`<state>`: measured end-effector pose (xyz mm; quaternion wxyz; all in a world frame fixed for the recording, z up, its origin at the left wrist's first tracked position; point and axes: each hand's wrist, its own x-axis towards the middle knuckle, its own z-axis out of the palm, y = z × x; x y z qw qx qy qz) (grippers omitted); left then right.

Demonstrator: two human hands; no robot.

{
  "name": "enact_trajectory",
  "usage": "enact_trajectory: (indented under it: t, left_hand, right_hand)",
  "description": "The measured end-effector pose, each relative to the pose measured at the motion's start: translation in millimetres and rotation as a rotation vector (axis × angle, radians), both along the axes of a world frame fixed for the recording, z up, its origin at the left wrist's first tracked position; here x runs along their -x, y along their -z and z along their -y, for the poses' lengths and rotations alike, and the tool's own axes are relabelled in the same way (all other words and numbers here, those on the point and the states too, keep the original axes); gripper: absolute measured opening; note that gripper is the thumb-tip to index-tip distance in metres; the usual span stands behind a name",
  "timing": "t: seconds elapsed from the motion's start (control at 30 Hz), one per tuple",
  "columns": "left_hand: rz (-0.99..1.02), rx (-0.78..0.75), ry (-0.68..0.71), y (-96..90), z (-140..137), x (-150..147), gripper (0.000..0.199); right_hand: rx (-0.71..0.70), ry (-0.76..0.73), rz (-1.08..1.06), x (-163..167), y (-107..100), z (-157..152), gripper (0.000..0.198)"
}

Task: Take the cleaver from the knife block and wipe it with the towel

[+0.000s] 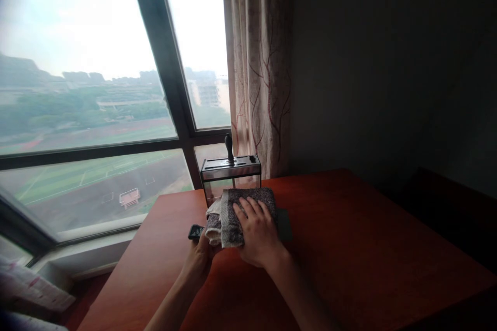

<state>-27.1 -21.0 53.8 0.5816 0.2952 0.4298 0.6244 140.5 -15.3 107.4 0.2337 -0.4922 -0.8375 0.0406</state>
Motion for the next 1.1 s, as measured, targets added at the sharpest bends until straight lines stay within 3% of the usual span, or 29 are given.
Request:
enact_trajectory:
  t: [0.2,0.3,0.43,0.63,0.7,0.83,1.1]
  left_hand:
    - [-0.002,-0.019,0.073,0.1,0.7,4.3,0.036]
    - [-0.026,-0.039,0.113,0.1,-0.3,8.4,0.038]
    - [0.014,-0.026,0.061,-0.9,-2.4,12.6,0.039]
    - [0.167,-0.037,-0.002,-2.6,-5.8,16.6,0.030]
    - [0.222,-0.038,-0.023,-2.5,-7.3,17.5,0.026]
    - [0.327,-0.003,-0.104,-2.9,-10.6,19.0,0.020]
    - [0.547,-0.016,-0.099,-2.9,-9.9,8.5,0.016]
  right_hand:
    - [0.136,-0.004,-0.154,-31.8,-9.8,-15.0,0.056]
    - [0.305,-0.064,-0.382,-55.4,-13.2,-17.3,0.043]
    - [0.558,-0.137,-0.823,-88.2,-7.3,-16.3,0.037]
    - [1.054,0.182,-1.560,-117.1,14.9,-6.7,0.028]
    - [1.059,0.257,-1.740,-118.0,20.1,-3.2,0.024]
    - [0.909,0.278,-1.944,-109.3,32.4,2.1,0.022]
    - [0.779,0.192,-1.943,-48.8,51.7,13.5,0.036]
